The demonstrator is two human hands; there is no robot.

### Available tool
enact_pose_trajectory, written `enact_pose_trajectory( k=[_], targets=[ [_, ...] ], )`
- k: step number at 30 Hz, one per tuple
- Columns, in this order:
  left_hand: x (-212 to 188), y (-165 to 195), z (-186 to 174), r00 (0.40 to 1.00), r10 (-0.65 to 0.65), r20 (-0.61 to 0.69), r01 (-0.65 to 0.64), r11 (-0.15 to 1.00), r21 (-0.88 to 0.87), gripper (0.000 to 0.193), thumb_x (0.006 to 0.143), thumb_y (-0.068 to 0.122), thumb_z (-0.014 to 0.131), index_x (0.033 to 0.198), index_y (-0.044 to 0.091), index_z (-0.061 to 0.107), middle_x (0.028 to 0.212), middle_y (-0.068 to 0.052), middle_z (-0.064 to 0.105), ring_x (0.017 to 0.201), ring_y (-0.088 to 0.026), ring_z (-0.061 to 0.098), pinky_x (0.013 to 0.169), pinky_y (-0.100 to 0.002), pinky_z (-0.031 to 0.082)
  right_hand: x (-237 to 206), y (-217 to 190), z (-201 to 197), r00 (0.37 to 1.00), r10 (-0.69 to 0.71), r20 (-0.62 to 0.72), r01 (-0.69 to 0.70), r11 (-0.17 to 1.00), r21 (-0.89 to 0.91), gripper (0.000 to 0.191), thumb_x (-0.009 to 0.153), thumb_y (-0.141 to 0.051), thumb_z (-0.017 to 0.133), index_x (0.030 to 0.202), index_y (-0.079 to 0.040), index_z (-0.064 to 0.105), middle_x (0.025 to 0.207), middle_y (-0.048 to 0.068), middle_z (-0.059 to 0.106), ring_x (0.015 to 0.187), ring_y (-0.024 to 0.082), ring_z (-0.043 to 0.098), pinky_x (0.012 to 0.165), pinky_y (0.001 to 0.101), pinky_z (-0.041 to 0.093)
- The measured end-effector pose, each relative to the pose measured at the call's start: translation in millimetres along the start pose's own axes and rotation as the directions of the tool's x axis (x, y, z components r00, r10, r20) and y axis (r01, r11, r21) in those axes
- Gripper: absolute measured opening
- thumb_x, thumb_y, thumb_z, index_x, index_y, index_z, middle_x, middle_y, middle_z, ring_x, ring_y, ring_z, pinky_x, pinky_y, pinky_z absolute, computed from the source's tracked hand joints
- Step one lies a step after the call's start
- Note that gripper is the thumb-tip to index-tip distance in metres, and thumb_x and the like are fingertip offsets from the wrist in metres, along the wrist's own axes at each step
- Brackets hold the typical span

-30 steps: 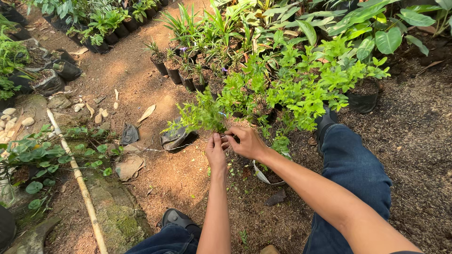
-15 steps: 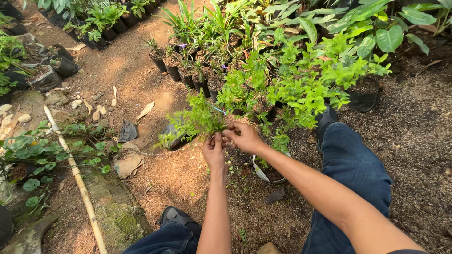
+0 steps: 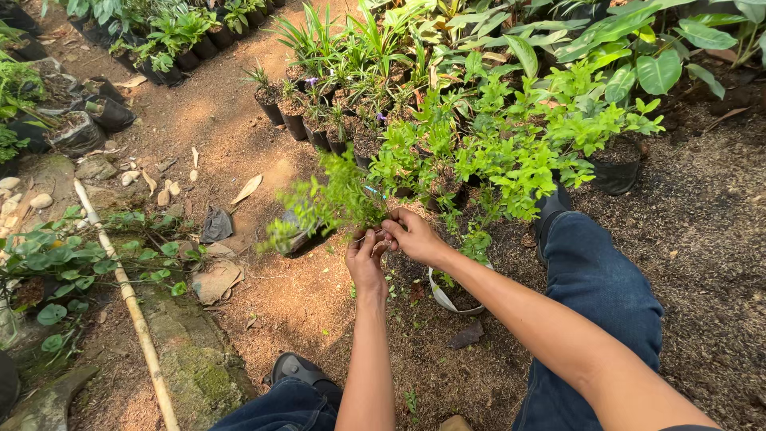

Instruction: The person trims a small potted plant by hand, removing leaves and small branches. The person holds the plant with one hand and plucks foliage with the other, dropping the cuttings onto the ground.

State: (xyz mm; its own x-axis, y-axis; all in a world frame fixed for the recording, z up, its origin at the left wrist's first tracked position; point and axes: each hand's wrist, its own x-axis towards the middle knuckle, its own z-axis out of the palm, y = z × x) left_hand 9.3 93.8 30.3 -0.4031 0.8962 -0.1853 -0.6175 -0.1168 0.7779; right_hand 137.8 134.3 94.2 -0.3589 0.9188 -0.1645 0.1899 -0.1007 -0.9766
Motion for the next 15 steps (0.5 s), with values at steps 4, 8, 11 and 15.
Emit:
enact_pose_trajectory(
  k=[4, 8, 11, 15],
  targets=[
    [0.7, -0.2, -1.7, 0.999, -0.038, 0.006, 0.038, 0.997, -0.072, 0.019, 0.093, 0.012, 0.071, 0.111, 0.007, 0.066, 0.105, -0.006, 0.073, 0.096, -0.017, 0.069, 0.080, -0.034, 0.052, 1.6, 1.0, -1.3, 1.000, -0.007, 0.003, 0.007, 0.998, -0.064, 0.028, 0.100, -0.026, 0.063, 0.113, -0.002, 0.063, 0.095, 0.007, 0.066, 0.074, 0.013, 0.063, 0.064, 0.0307, 0.053],
    [0.7, 2.0, -4.6, 0.998, -0.061, -0.010, 0.061, 0.997, -0.055, 0.031, 0.091, 0.013, 0.073, 0.120, 0.006, 0.064, 0.105, -0.006, 0.072, 0.095, -0.017, 0.066, 0.082, -0.035, 0.052, -0.3, -2.8, -0.9, 0.985, -0.168, -0.026, 0.151, 0.936, -0.319, 0.053, 0.093, -0.037, 0.075, 0.126, 0.002, 0.061, 0.104, 0.010, 0.067, 0.093, 0.016, 0.065, 0.081, 0.0367, 0.054],
    [-1.5, 5.6, -4.9, 0.997, -0.072, 0.013, 0.073, 0.994, -0.085, 0.042, 0.089, 0.013, 0.071, 0.129, 0.005, 0.061, 0.106, -0.007, 0.072, 0.095, -0.018, 0.066, 0.083, -0.035, 0.051, -3.4, -9.2, 0.8, 0.999, -0.040, -0.008, 0.036, 0.962, -0.272, 0.047, 0.089, -0.041, 0.071, 0.119, -0.005, 0.069, 0.101, 0.009, 0.070, 0.093, 0.020, 0.068, 0.083, 0.0402, 0.056],
    [-3.4, 8.9, -1.2, 0.997, -0.082, -0.002, 0.082, 0.993, -0.082, 0.051, 0.086, 0.011, 0.068, 0.135, 0.005, 0.057, 0.104, -0.008, 0.071, 0.095, -0.019, 0.066, 0.084, -0.036, 0.050, -8.6, -19.2, 1.5, 0.998, -0.052, -0.028, 0.039, 0.937, -0.346, 0.041, 0.091, -0.039, 0.070, 0.109, -0.002, 0.074, 0.096, 0.014, 0.074, 0.090, 0.025, 0.072, 0.081, 0.0413, 0.055]
  ],
)
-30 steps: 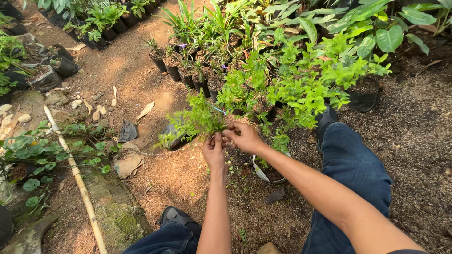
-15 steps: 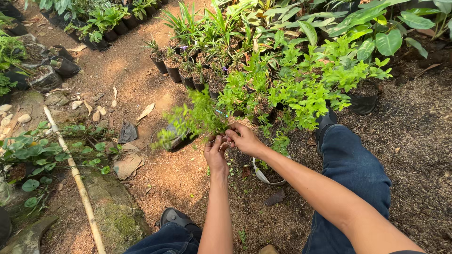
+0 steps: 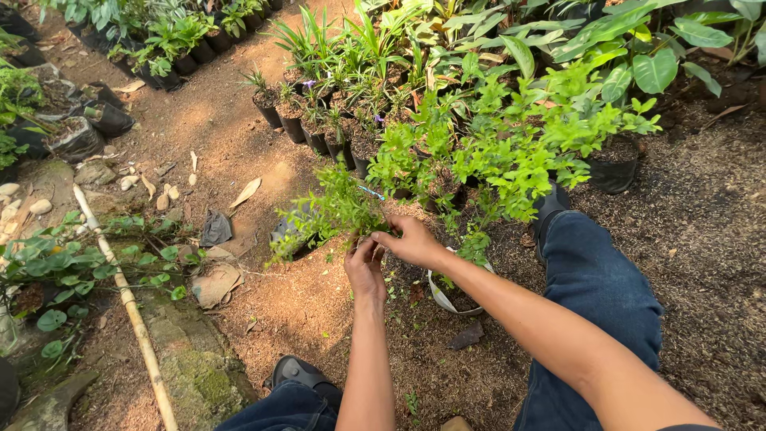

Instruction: The person trims a small potted plant by hand, removing leaves and small branches. The person holds the plant with one hand and plucks foliage with the other, dropping the cuttings onto the ground.

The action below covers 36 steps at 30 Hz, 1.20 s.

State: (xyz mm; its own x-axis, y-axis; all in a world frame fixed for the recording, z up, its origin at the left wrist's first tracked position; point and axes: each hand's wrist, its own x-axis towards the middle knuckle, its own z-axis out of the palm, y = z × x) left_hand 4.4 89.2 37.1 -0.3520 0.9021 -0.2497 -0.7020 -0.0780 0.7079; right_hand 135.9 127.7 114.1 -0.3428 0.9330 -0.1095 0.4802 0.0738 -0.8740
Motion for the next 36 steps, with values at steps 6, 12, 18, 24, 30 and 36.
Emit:
enact_pose_trajectory(
  k=[6, 12, 18, 24, 30, 36],
  targets=[
    [-1.9, -5.9, -3.5, 0.997, -0.054, 0.062, 0.051, 0.998, 0.040, 0.033, 0.093, 0.021, 0.069, 0.122, 0.007, 0.061, 0.102, -0.006, 0.067, 0.093, -0.018, 0.062, 0.081, -0.035, 0.048, -5.8, -8.1, 2.9, 0.991, -0.089, -0.101, 0.085, 0.995, -0.048, 0.032, 0.095, -0.030, 0.066, 0.105, -0.001, 0.069, 0.098, 0.015, 0.075, 0.089, 0.024, 0.073, 0.080, 0.0422, 0.057],
    [-3.8, -9.2, -5.7, 0.977, -0.200, 0.075, 0.195, 0.978, 0.077, 0.029, 0.094, 0.035, 0.068, 0.110, 0.010, 0.065, 0.102, -0.002, 0.067, 0.093, -0.018, 0.062, 0.078, -0.035, 0.049, -6.1, -8.3, 1.3, 0.999, -0.029, -0.025, 0.031, 0.996, 0.089, 0.024, 0.098, -0.023, 0.061, 0.108, -0.004, 0.070, 0.101, 0.014, 0.074, 0.086, 0.024, 0.074, 0.076, 0.0411, 0.060],
    [-4.1, -11.3, -9.8, 0.961, -0.278, -0.004, 0.277, 0.960, -0.041, 0.027, 0.093, 0.030, 0.066, 0.115, 0.015, 0.061, 0.109, -0.002, 0.066, 0.098, -0.019, 0.061, 0.085, -0.038, 0.052, -10.7, -11.7, -1.5, 1.000, -0.022, 0.020, 0.020, 0.994, 0.104, 0.022, 0.097, -0.020, 0.060, 0.108, -0.003, 0.069, 0.101, 0.014, 0.075, 0.085, 0.029, 0.075, 0.077, 0.0437, 0.060],
    [2.2, -14.5, -19.8, 0.962, -0.242, -0.127, 0.210, 0.952, -0.223, 0.035, 0.095, 0.014, 0.054, 0.126, -0.003, 0.051, 0.125, -0.019, 0.057, 0.104, -0.026, 0.065, 0.091, -0.044, 0.058, -16.4, -17.5, -1.0, 0.972, -0.234, -0.003, 0.228, 0.949, -0.219, 0.029, 0.095, -0.024, 0.066, 0.103, 0.004, 0.064, 0.093, 0.024, 0.071, 0.086, 0.037, 0.071, 0.079, 0.0490, 0.054],
    [-4.3, 1.5, -20.4, 0.816, -0.117, -0.566, 0.063, 0.992, -0.114, 0.056, 0.102, 0.008, 0.046, 0.148, 0.000, 0.014, 0.125, -0.029, 0.050, 0.102, -0.033, 0.061, 0.080, -0.039, 0.064, -16.2, -26.4, -8.2, 0.986, -0.136, 0.101, 0.157, 0.958, -0.239, 0.034, 0.097, -0.029, 0.066, 0.102, 0.003, 0.060, 0.085, 0.025, 0.069, 0.082, 0.038, 0.070, 0.079, 0.0508, 0.052],
    [-9.0, -3.3, -26.1, 0.866, -0.076, -0.494, 0.190, 0.964, 0.185, 0.065, 0.099, 0.002, 0.051, 0.152, -0.004, 0.015, 0.135, -0.023, 0.044, 0.119, -0.031, 0.058, 0.086, -0.043, 0.064, -16.9, -25.4, -8.0, 0.983, -0.141, 0.114, 0.169, 0.941, -0.292, 0.036, 0.098, -0.033, 0.062, 0.101, 0.003, 0.059, 0.084, 0.025, 0.068, 0.081, 0.040, 0.069, 0.079, 0.0512, 0.052]
  ],
)
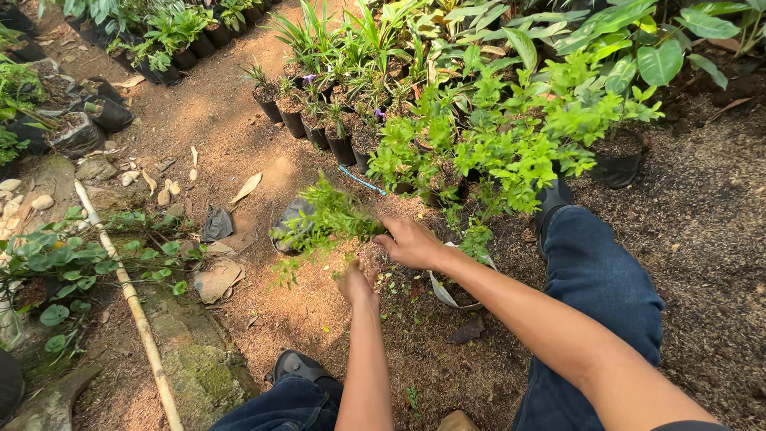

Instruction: The person trims a small potted plant by hand, removing leaves and small branches. The person holds the plant with one hand and plucks foliage with the other, dropping the cuttings onto the ground.

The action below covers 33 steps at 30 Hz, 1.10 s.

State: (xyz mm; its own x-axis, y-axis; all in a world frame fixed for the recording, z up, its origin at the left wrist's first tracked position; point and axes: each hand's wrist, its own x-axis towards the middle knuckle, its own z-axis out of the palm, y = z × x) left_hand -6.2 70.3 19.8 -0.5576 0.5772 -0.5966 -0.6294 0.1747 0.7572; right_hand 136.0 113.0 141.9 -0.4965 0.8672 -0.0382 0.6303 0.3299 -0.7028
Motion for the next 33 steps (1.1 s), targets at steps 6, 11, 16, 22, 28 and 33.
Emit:
enact_pose_trajectory(
  k=[6, 11, 16, 22, 28, 33],
  targets=[
    [3.1, 5.7, -0.3, 0.992, 0.090, 0.086, -0.081, 0.991, -0.105, 0.055, 0.110, 0.023, 0.034, 0.160, 0.004, 0.020, 0.141, -0.019, 0.039, 0.129, -0.033, 0.052, 0.098, -0.048, 0.059, 3.3, 8.8, 0.3, 0.999, -0.039, 0.007, 0.039, 0.999, 0.002, 0.038, 0.099, -0.034, 0.063, 0.099, 0.004, 0.058, 0.085, 0.026, 0.067, 0.081, 0.040, 0.068, 0.077, 0.0507, 0.052],
    [4.1, 25.3, -0.2, 0.958, 0.264, 0.114, -0.217, 0.924, -0.315, 0.064, 0.104, 0.011, 0.038, 0.163, 0.014, 0.015, 0.142, -0.035, 0.040, 0.133, -0.036, 0.053, 0.102, -0.052, 0.052, 4.0, 11.6, 0.8, 0.999, -0.034, 0.032, 0.031, 0.994, 0.103, 0.034, 0.099, -0.032, 0.062, 0.108, 0.001, 0.062, 0.089, 0.024, 0.069, 0.082, 0.037, 0.069, 0.077, 0.0490, 0.052],
    [-3.3, 31.8, 8.0, 0.943, 0.302, 0.138, -0.229, 0.893, -0.386, 0.063, 0.104, 0.013, 0.037, 0.160, 0.010, 0.008, 0.147, -0.013, 0.033, 0.131, -0.035, 0.057, 0.105, -0.055, 0.050, 2.5, 9.5, -2.1, 0.993, -0.120, -0.007, 0.120, 0.979, 0.167, 0.029, 0.098, -0.027, 0.063, 0.111, -0.001, 0.065, 0.093, 0.023, 0.072, 0.086, 0.034, 0.071, 0.079, 0.0469, 0.053],
    [-18.2, 18.3, 10.8, 0.958, -0.038, 0.286, -0.027, 0.975, 0.220, 0.060, 0.110, 0.030, 0.041, 0.153, -0.012, 0.041, 0.152, -0.037, 0.049, 0.125, -0.038, 0.059, 0.096, -0.049, 0.057, -1.1, 6.9, -6.7, 0.998, -0.055, 0.027, 0.050, 0.985, 0.164, 0.030, 0.098, -0.027, 0.062, 0.114, -0.002, 0.066, 0.095, 0.021, 0.073, 0.089, 0.033, 0.073, 0.081, 0.0456, 0.053],
    [-28.4, 9.1, 14.7, 0.876, -0.174, 0.450, 0.061, 0.965, 0.255, 0.070, 0.101, 0.048, 0.027, 0.156, 0.004, 0.029, 0.161, -0.017, 0.041, 0.137, -0.032, 0.052, 0.109, -0.052, 0.046, 0.0, 10.8, -2.8, 0.993, -0.114, -0.025, 0.117, 0.984, 0.135, 0.031, 0.097, -0.027, 0.064, 0.111, 0.001, 0.065, 0.095, 0.021, 0.073, 0.088, 0.033, 0.073, 0.078, 0.0473, 0.055],
    [-34.5, 12.8, 21.1, 0.835, -0.220, 0.505, 0.118, 0.967, 0.226, 0.078, 0.104, 0.057, 0.016, 0.157, 0.001, 0.029, 0.160, -0.023, 0.037, 0.140, -0.040, 0.047, 0.114, -0.057, 0.039, 1.9, 10.5, -3.4, 0.998, -0.037, 0.047, 0.023, 0.965, 0.262, 0.031, 0.097, -0.028, 0.061, 0.110, 0.000, 0.064, 0.092, 0.018, 0.075, 0.082, 0.028, 0.077, 0.075, 0.0435, 0.058]
  ],
)
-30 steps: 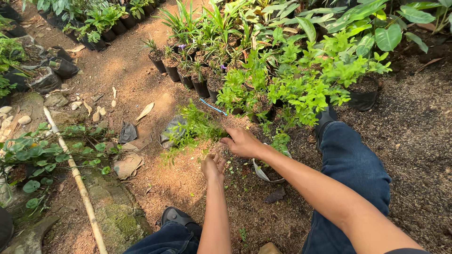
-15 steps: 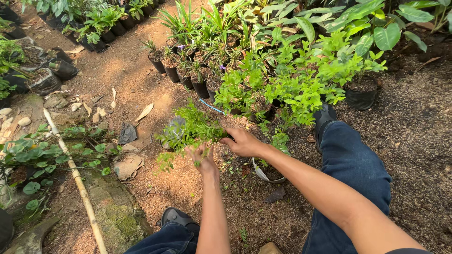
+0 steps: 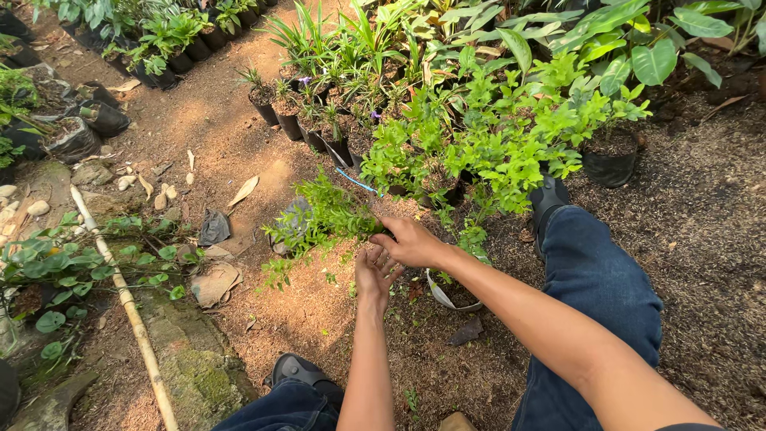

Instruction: The person trims a small potted plant by hand, removing leaves and small branches. The person holds the plant with one hand and plucks foliage with the other, dropping the cuttings onto the ground.

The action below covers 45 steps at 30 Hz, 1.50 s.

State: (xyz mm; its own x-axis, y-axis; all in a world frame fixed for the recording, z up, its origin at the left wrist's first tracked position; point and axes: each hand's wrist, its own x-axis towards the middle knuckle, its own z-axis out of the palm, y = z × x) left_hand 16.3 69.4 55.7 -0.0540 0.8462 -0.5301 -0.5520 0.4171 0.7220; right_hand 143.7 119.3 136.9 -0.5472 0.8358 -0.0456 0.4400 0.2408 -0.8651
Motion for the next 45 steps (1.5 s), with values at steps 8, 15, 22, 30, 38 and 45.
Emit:
enact_pose_trajectory(
  k=[8, 15, 22, 30, 38, 45],
  targets=[
    [-13.0, 17.7, 13.5, 0.876, 0.122, -0.466, -0.047, 0.985, 0.168, 0.064, 0.104, 0.050, 0.019, 0.156, 0.013, 0.021, 0.154, -0.020, 0.029, 0.137, -0.039, 0.037, 0.110, -0.062, 0.036, -0.2, -1.8, 0.7, 0.995, -0.040, -0.095, 0.014, 0.964, -0.264, 0.034, 0.098, -0.029, 0.070, 0.097, 0.005, 0.065, 0.078, 0.023, 0.071, 0.065, 0.031, 0.071, 0.063, 0.0441, 0.054],
    [-2.6, 10.7, 8.7, 0.568, 0.770, -0.291, -0.228, 0.487, 0.843, 0.033, 0.101, 0.026, 0.053, 0.117, -0.001, 0.062, 0.123, -0.020, 0.053, 0.112, -0.033, 0.054, 0.091, -0.053, 0.043, 2.4, 7.6, 1.7, 0.954, -0.234, -0.185, 0.177, 0.944, -0.280, 0.028, 0.095, -0.023, 0.071, 0.098, 0.005, 0.067, 0.079, 0.024, 0.072, 0.066, 0.031, 0.072, 0.059, 0.0428, 0.057],
    [-4.9, 9.3, 16.8, 0.552, 0.824, -0.129, -0.561, 0.482, 0.673, 0.065, 0.105, 0.053, 0.040, 0.077, 0.003, 0.071, 0.070, -0.006, 0.066, 0.060, -0.020, 0.059, 0.057, -0.038, 0.049, 4.3, 12.2, 2.4, 0.951, -0.262, -0.166, 0.206, 0.934, -0.293, 0.025, 0.095, -0.019, 0.069, 0.099, 0.005, 0.066, 0.081, 0.023, 0.071, 0.067, 0.032, 0.073, 0.058, 0.0429, 0.059],
    [-19.4, 44.3, 27.3, 0.815, 0.515, -0.266, -0.078, 0.552, 0.830, 0.085, 0.092, 0.078, 0.036, 0.079, 0.008, 0.081, 0.057, -0.015, 0.066, 0.056, -0.027, 0.062, 0.057, -0.045, 0.044, 1.3, 9.1, -3.3, 0.948, -0.246, -0.204, 0.152, 0.909, -0.389, 0.031, 0.092, -0.025, 0.073, 0.088, 0.004, 0.063, 0.078, 0.023, 0.070, 0.065, 0.034, 0.071, 0.056, 0.0452, 0.056],
    [-11.2, 61.9, 14.2, 0.908, 0.336, -0.252, 0.042, 0.526, 0.850, 0.092, 0.089, 0.084, 0.035, 0.071, 0.007, 0.081, 0.061, -0.011, 0.069, 0.061, -0.024, 0.067, 0.064, -0.042, 0.051, 1.1, 2.3, -3.9, 0.986, -0.129, -0.101, 0.077, 0.911, -0.405, 0.025, 0.090, -0.024, 0.068, 0.085, 0.000, 0.063, 0.065, 0.019, 0.067, 0.055, 0.031, 0.068, 0.053, 0.0458, 0.055],
    [-0.3, 22.0, -9.6, 0.934, 0.334, -0.128, -0.255, 0.872, 0.418, 0.073, 0.105, 0.067, 0.032, 0.070, 0.008, 0.055, 0.060, -0.007, 0.055, 0.052, -0.023, 0.054, 0.054, -0.043, 0.052, 6.6, 10.4, -2.9, 0.982, -0.036, -0.185, -0.036, 0.927, -0.372, 0.027, 0.088, -0.031, 0.064, 0.087, -0.004, 0.059, 0.062, 0.010, 0.061, 0.046, 0.019, 0.053, 0.042, 0.0372, 0.044]
  ],
)
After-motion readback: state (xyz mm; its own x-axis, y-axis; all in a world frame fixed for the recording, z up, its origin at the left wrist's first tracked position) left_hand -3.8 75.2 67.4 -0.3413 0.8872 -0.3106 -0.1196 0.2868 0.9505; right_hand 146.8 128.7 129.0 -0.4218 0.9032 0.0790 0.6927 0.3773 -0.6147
